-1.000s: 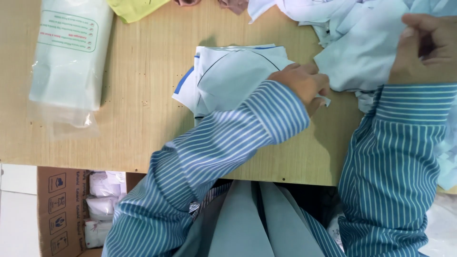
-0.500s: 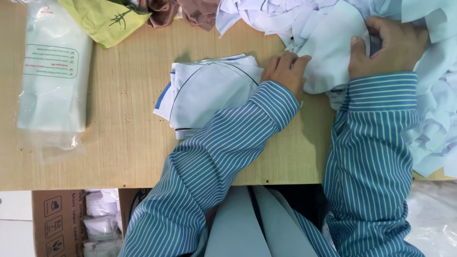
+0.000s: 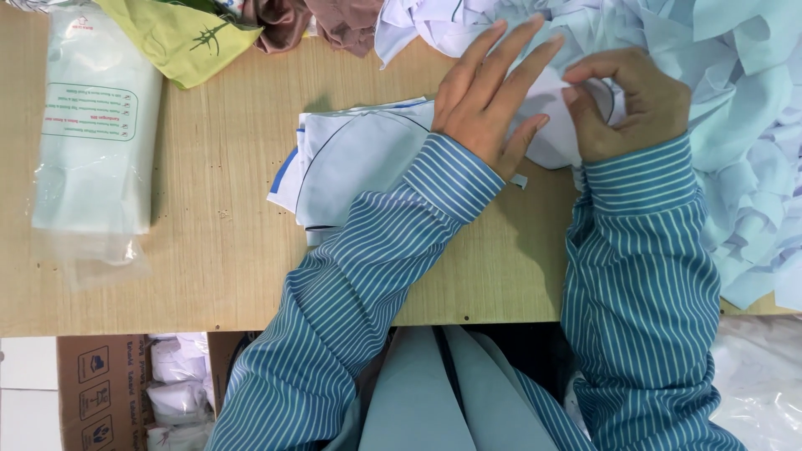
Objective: The person picks up white fabric pieces from a pile, aligns them, folds them, and places them onto a stack on a wooden table.
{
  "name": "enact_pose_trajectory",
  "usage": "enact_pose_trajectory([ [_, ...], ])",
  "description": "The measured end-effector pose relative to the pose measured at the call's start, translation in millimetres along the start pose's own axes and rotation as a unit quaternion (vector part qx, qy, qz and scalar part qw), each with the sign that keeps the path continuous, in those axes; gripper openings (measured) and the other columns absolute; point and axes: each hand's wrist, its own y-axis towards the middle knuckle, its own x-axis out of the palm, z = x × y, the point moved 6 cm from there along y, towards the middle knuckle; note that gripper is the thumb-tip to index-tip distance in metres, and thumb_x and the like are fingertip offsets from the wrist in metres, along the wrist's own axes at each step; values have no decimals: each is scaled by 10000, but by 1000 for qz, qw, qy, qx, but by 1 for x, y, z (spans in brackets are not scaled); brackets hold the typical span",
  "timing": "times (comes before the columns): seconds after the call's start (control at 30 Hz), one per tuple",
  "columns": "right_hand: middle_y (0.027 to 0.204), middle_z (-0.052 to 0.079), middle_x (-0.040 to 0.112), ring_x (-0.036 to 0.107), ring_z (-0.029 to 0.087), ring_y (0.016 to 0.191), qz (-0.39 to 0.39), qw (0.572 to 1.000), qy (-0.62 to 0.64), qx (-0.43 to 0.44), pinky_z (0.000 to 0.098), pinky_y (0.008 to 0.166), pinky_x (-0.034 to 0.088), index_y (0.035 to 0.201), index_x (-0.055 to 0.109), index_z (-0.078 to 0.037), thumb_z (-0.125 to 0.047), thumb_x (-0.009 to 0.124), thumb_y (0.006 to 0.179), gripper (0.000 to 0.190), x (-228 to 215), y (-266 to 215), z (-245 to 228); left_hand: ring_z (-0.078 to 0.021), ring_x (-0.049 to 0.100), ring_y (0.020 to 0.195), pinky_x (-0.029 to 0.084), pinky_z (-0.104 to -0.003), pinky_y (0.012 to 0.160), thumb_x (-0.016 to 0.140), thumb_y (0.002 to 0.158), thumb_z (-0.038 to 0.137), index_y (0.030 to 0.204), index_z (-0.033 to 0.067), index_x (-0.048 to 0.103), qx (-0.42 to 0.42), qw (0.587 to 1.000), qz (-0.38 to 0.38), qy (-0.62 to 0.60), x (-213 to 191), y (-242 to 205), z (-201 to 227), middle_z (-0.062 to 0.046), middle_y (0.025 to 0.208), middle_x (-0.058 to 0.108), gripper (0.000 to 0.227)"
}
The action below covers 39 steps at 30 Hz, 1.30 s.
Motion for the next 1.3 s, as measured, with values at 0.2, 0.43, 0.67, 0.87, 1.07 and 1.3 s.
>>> enact_pose_trajectory([
  [0.2, 1060, 173, 695, 665, 259, 957, -43, 990, 105, 86, 335, 842, 548, 1155, 673, 51, -36, 681, 1130, 91, 17, 2, -6, -274, 602, 869, 545, -388, 836, 640, 1040, 264, 1203, 138, 664, 67, 983, 62, -157, -5, 10, -4, -52, 966, 697, 208],
  [0.43, 1022, 109, 663, 603, 189, 896, -60, 970, 164, 169, 287, 750, 495, 1165, 697, 24, -242, 775, 1065, 295, 26, -7, 26, -164, 698, 913, 585, -297, 797, 533, 988, 454, 1059, 147, 663, -164, 930, 41, -326, -33, 17, -14, -9, 977, 721, 341],
  [0.67, 980, 82, 684, 598, 166, 916, 10, 955, 212, 207, 295, 809, 494, 1150, 732, 7, -296, 762, 1132, 304, 11, -16, 53, -69, 382, 685, 368, -229, 622, 604, 881, 510, 670, 182, 495, -260, 865, 67, -424, -47, 22, -23, 86, 678, 382, 405],
  [0.87, 928, 44, 588, 588, 198, 910, 9, 949, 208, 236, 325, 795, 519, 1060, 664, -24, -456, 689, 1151, 442, 5, -22, 62, -147, 705, 1122, 595, -273, 1005, 666, 968, 383, 1194, 126, 716, -184, 874, -17, -450, -6, 13, -33, -20, 1159, 758, 346],
  [1.07, 923, -6, 603, 576, 143, 887, -10, 930, 252, 269, 283, 800, 514, 1091, 690, -58, -410, 630, 1171, 366, 13, -21, 57, -54, 500, 615, 432, -221, 530, 669, 855, 487, 690, 139, 643, -184, 888, -16, -421, -15, 19, -22, 65, 649, 531, 385],
  [1.3, 1276, 17, 623, 636, 203, 1160, -23, 894, 352, 278, 316, 983, 604, 1349, 577, -99, -436, 707, 1017, 490, 27, -13, 49, -30, 485, 619, 418, -210, 537, 635, 905, 441, 738, 157, 656, -208, 882, 11, -423, -48, 19, -32, 92, 657, 560, 330],
])
